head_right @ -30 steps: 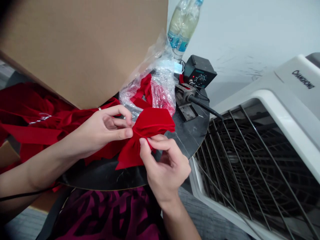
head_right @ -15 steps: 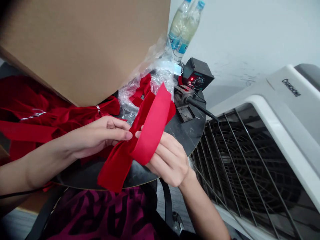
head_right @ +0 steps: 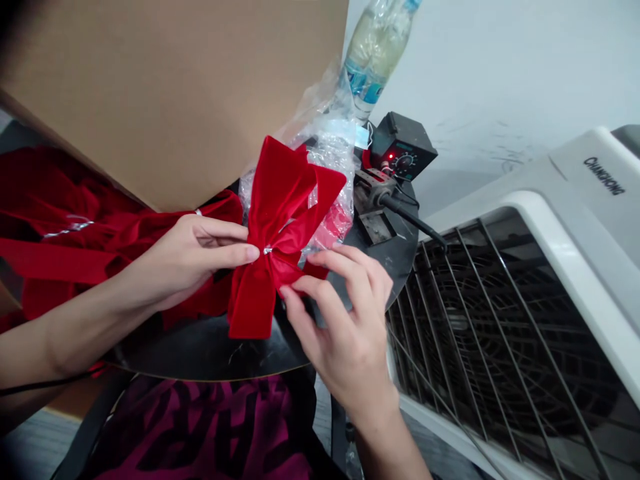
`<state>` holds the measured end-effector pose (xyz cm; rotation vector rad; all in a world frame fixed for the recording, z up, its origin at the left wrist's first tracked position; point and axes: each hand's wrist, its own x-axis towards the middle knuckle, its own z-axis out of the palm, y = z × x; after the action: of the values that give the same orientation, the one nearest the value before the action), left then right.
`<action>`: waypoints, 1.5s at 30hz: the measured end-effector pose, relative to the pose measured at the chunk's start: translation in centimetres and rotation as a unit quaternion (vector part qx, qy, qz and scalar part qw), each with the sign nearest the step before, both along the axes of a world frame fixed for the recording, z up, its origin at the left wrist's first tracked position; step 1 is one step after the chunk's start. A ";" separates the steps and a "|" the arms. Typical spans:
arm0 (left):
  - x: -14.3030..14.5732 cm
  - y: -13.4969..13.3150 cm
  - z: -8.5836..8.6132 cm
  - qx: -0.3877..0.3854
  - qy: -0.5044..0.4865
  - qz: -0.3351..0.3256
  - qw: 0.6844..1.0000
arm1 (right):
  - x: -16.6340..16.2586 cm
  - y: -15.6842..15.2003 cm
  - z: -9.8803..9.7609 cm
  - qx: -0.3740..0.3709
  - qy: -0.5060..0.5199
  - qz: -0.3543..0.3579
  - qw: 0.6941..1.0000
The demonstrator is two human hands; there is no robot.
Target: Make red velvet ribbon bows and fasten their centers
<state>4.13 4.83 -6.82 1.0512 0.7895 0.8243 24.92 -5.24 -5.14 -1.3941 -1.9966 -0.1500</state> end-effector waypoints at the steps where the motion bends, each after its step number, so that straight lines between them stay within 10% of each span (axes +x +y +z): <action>1: 0.0 0.0 0.1 0.006 -0.004 -0.007 1.000 | -0.2 0.0 -0.4 -0.015 0.021 0.002 1.000; 12: 0.8 -0.7 0.6 -0.112 -0.092 -0.021 0.989 | -3.1 -0.3 -2.2 -0.145 0.338 -0.060 0.928; 19: 1.5 -1.4 0.3 -0.185 -0.080 -0.063 0.978 | -1.3 -0.2 -1.7 -0.274 0.294 -0.011 0.916; 31: 1.6 -1.8 -0.2 -0.216 -0.125 -0.109 0.962 | -1.4 3.5 -1.8 -0.161 0.422 -0.007 0.892; 35: 1.4 -1.8 -0.2 -0.242 -0.136 -0.140 0.950 | 0.1 2.1 -1.6 -0.145 0.367 -0.016 0.919; 39: 1.2 -1.7 0.0 -0.261 -0.122 -0.142 0.947 | 3.0 0.5 -1.9 0.050 0.159 0.021 0.986; 45: 1.3 -1.7 0.1 -0.275 -0.107 -0.159 0.942 | 4.3 1.4 -3.0 0.010 -0.007 0.124 0.992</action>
<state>5.39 3.10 -6.77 0.5539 0.5933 0.3926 29.20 -3.84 -8.16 -1.1235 -2.1542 -0.0689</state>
